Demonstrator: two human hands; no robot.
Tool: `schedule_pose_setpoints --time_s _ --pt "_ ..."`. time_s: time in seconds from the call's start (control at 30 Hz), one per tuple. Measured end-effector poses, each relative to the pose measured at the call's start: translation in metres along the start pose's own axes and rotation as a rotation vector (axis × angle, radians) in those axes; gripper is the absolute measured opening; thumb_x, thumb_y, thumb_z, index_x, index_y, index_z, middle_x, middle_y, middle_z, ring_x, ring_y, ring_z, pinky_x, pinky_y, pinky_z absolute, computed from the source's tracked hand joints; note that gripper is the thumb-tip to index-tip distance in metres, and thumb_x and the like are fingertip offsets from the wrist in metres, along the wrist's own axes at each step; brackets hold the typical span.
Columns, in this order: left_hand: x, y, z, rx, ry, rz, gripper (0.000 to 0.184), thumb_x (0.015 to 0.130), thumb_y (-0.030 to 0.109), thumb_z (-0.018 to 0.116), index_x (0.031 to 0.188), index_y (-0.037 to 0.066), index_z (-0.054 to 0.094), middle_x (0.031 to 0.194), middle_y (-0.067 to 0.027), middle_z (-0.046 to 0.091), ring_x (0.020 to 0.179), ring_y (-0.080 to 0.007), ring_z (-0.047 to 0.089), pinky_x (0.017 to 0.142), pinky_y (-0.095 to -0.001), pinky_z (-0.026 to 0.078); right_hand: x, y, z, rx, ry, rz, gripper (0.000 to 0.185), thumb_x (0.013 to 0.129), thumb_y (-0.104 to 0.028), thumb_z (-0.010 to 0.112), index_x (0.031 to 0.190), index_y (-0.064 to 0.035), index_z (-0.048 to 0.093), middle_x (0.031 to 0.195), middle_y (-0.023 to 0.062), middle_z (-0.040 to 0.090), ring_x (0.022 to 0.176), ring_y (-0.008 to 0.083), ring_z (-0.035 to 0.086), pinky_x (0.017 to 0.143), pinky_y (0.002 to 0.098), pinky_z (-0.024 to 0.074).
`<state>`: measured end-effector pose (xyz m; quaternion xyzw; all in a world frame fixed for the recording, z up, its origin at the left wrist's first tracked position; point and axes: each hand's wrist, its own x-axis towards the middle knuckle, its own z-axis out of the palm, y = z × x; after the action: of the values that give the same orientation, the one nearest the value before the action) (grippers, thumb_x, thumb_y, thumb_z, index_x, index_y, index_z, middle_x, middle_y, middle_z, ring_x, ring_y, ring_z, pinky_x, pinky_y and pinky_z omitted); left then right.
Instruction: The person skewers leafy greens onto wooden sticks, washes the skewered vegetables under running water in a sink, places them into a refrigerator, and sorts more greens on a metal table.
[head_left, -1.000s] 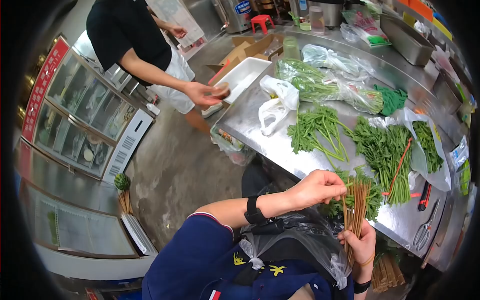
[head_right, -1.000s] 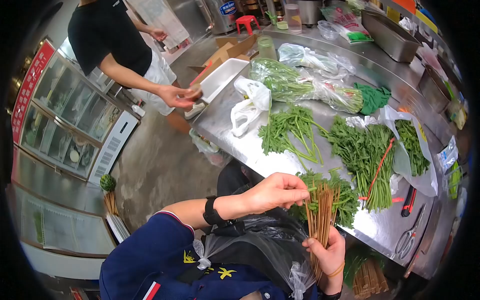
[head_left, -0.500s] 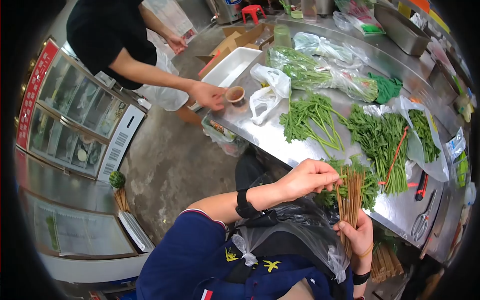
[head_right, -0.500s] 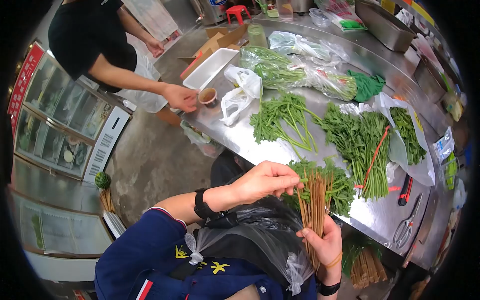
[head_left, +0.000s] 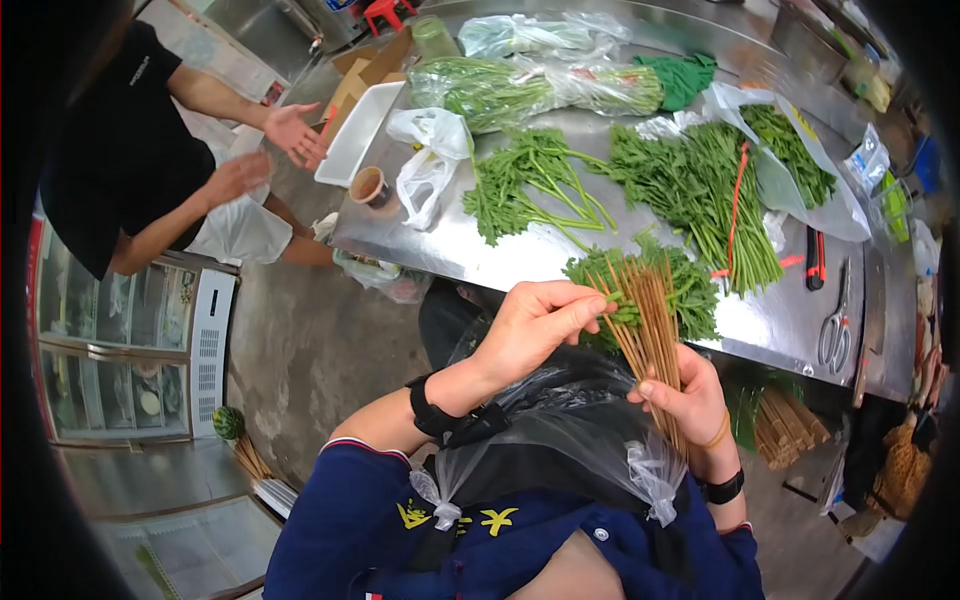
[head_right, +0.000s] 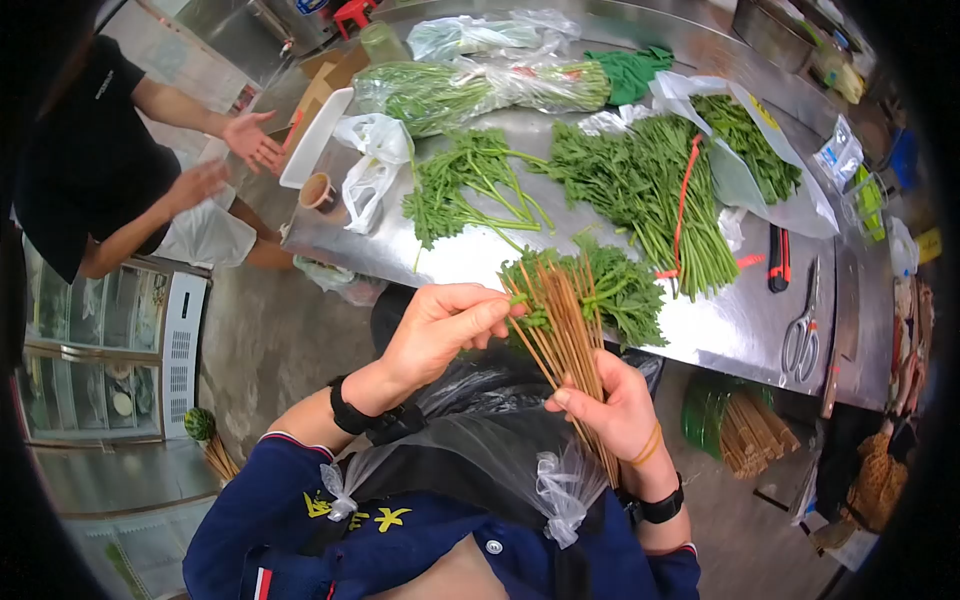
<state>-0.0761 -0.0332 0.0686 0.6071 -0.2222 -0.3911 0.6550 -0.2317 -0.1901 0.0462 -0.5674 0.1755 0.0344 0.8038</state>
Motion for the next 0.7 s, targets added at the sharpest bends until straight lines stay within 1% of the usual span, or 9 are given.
schedule_pose_setpoints --time_s 0.2,0.3,0.37,0.4,0.47,0.5,0.57,0.6,0.7 --pt "-0.0038 0.0021 0.0007 0.023 -0.038 -0.069 0.021 0.085 0.017 0.056 0.094 -0.001 0.063 0.071 -0.002 0.059 0.057 -0.0042 0.044 0.05 -0.0176 0.035 -0.0012 0.0014 0.0005 0.0 -0.007 0.003 0.018 0.078 -0.01 0.063 0.087 -0.0009 0.05 0.077 0.0041 0.058 0.07 0.0118 0.06 0.057 0.0199 0.0455" --pt "-0.0034 0.0029 0.0015 0.06 -0.042 -0.038 0.023 0.085 0.017 0.056 0.097 -0.001 0.062 0.071 -0.0023 0.059 0.057 -0.0041 0.046 0.05 -0.0173 0.035 0.0002 0.0009 -0.0002 0.009 -0.016 -0.015 0.018 0.078 -0.01 0.063 0.087 -0.0009 0.05 0.077 0.0042 0.058 0.07 0.0119 0.06 0.057 0.0199 0.0455" --pt "-0.0054 0.0073 0.0048 -0.02 0.065 -0.015 0.019 0.084 0.016 0.057 0.093 0.0 0.062 0.072 -0.0031 0.06 0.057 -0.0045 0.049 0.05 -0.0171 0.036 0.0009 -0.0023 0.0022 0.013 -0.013 -0.015 0.018 0.078 -0.009 0.063 0.087 -0.0009 0.05 0.077 0.0043 0.059 0.07 0.0119 0.06 0.058 0.0202 0.046" --pt "-0.0054 0.0053 0.0043 -0.021 0.063 -0.017 0.019 0.084 0.016 0.057 0.093 0.0 0.062 0.072 -0.0031 0.06 0.057 -0.0045 0.049 0.05 -0.0171 0.036 0.001 -0.0019 0.0016 0.014 -0.011 -0.013 0.018 0.078 -0.009 0.063 0.087 -0.0009 0.05 0.077 0.0043 0.059 0.07 0.0119 0.06 0.058 0.0202 0.046" --pt "-0.0018 0.0009 0.0011 -0.186 0.035 -0.063 0.014 0.082 0.015 0.059 0.086 0.002 0.061 0.074 -0.0043 0.061 0.058 -0.0051 0.051 0.05 -0.0166 0.037 0.0016 -0.0019 -0.0005 0.026 -0.021 -0.02 0.017 0.078 -0.009 0.063 0.087 -0.0009 0.05 0.077 0.0043 0.058 0.07 0.0116 0.06 0.059 0.0205 0.0462" --pt "-0.0003 0.0024 0.0013 -0.186 0.034 -0.062 0.014 0.082 0.015 0.059 0.086 0.002 0.061 0.074 -0.0043 0.061 0.058 -0.0051 0.051 0.05 -0.0166 0.037 0.0016 -0.0029 -0.0007 0.025 -0.02 -0.021 0.017 0.078 -0.009 0.063 0.087 -0.0009 0.05 0.077 0.0043 0.058 0.07 0.0116 0.06 0.059 0.0205 0.0462" --pt "-0.0009 0.0051 0.0005 -0.139 0.012 -0.087 0.012 0.081 0.014 0.06 0.079 0.003 0.06 0.074 -0.0047 0.062 0.057 -0.0054 0.052 0.049 -0.0161 0.038 0.0007 -0.0025 0.0014 -0.002 -0.009 -0.016 0.017 0.077 -0.008 0.063 0.087 -0.0007 0.051 0.077 0.0043 0.058 0.07 0.0115 0.06 0.059 0.0206 0.0462" --pt "-0.001 0.0035 -0.0001 -0.139 0.015 -0.091 0.012 0.081 0.014 0.06 0.079 0.003 0.06 0.074 -0.0047 0.062 0.057 -0.0054 0.052 0.049 -0.0161 0.038 0.0011 -0.0016 0.0016 0.001 -0.01 -0.012 0.017 0.077 -0.008 0.063 0.087 -0.0007 0.051 0.077 0.0043 0.058 0.07 0.0115 0.06 0.059 0.0206 0.0462" --pt "0.0012 -0.0016 0.0029 -0.077 -0.081 -0.112 0.012 0.081 0.015 0.061 0.08 0.003 0.061 0.073 -0.0043 0.062 0.056 -0.0052 0.053 0.049 -0.0159 0.039 0.0017 -0.0005 -0.0003 0.014 -0.014 -0.016 0.017 0.077 -0.007 0.062 0.087 -0.0004 0.051 0.078 0.0044 0.058 0.07 0.0118 0.06 0.059 0.021 0.0464"
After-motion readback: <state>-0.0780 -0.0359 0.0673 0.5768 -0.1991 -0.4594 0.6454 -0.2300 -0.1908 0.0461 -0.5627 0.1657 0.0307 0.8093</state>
